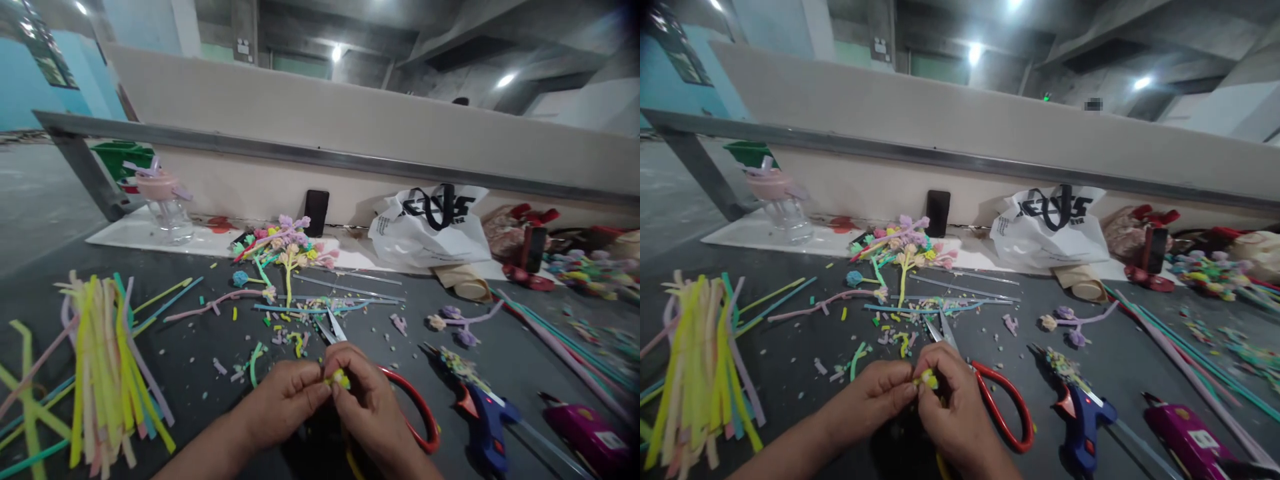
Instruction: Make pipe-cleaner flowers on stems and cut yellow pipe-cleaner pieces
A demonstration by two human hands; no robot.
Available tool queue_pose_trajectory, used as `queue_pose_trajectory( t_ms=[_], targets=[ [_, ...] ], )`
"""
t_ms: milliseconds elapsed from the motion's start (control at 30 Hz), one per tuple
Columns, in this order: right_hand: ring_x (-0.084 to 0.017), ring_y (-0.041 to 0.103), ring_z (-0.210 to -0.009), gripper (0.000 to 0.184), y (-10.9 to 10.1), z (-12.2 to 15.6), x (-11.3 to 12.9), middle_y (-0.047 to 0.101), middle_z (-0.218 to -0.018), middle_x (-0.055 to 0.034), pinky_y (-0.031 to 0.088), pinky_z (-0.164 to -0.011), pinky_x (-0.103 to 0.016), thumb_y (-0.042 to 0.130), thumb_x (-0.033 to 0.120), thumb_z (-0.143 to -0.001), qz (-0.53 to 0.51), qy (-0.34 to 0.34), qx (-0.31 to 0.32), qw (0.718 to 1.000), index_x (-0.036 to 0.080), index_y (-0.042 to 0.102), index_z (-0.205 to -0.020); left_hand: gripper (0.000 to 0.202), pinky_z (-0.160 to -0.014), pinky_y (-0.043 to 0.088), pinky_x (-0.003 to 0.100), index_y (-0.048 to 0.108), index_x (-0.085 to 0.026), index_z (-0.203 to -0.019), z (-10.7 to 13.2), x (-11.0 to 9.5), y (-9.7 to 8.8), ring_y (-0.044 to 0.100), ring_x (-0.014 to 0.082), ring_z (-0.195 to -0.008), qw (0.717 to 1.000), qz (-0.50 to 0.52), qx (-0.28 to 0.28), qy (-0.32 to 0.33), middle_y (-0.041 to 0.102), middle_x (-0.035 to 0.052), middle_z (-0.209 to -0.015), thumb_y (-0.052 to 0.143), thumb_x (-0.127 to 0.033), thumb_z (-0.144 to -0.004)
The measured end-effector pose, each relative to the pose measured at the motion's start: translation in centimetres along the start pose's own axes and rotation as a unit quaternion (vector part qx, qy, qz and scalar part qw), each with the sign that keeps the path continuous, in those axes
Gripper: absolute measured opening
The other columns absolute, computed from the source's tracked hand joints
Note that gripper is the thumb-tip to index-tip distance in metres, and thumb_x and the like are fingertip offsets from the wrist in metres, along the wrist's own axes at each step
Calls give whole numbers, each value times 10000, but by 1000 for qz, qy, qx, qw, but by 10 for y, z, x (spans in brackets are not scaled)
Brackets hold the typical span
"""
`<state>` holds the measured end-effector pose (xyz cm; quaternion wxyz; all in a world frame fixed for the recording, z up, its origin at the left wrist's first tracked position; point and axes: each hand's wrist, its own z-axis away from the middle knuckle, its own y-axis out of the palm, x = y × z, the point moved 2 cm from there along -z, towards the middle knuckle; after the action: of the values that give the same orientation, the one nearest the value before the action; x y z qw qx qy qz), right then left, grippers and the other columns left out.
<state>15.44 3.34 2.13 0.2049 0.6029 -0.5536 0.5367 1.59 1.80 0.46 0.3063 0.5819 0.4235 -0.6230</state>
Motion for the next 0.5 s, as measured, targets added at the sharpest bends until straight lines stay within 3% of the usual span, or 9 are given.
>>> queue_pose_trajectory(
  t_ms=[333,500],
  targets=[
    [-160,521,-755,106,1,0,6,521,-792,-27,414,-674,-260,508,100,-701,-7,9,-4,1000,202,532,-724,383,-502,212,225,347,-176,-580,1,5,0,267,93,-552,999,36,-2,-14,272,-43,-577,393,-467,-826],
    [-196,504,-912,206,-2,2,4,518,-993,-65,409,-759,-297,525,177,-726,-75,0,-8,997,212,579,-922,385,-500,221,214,411,-158,-578,4,8,-2,287,87,-550,997,57,-45,-15,315,-43,-567,440,-464,-810]
  ],
)
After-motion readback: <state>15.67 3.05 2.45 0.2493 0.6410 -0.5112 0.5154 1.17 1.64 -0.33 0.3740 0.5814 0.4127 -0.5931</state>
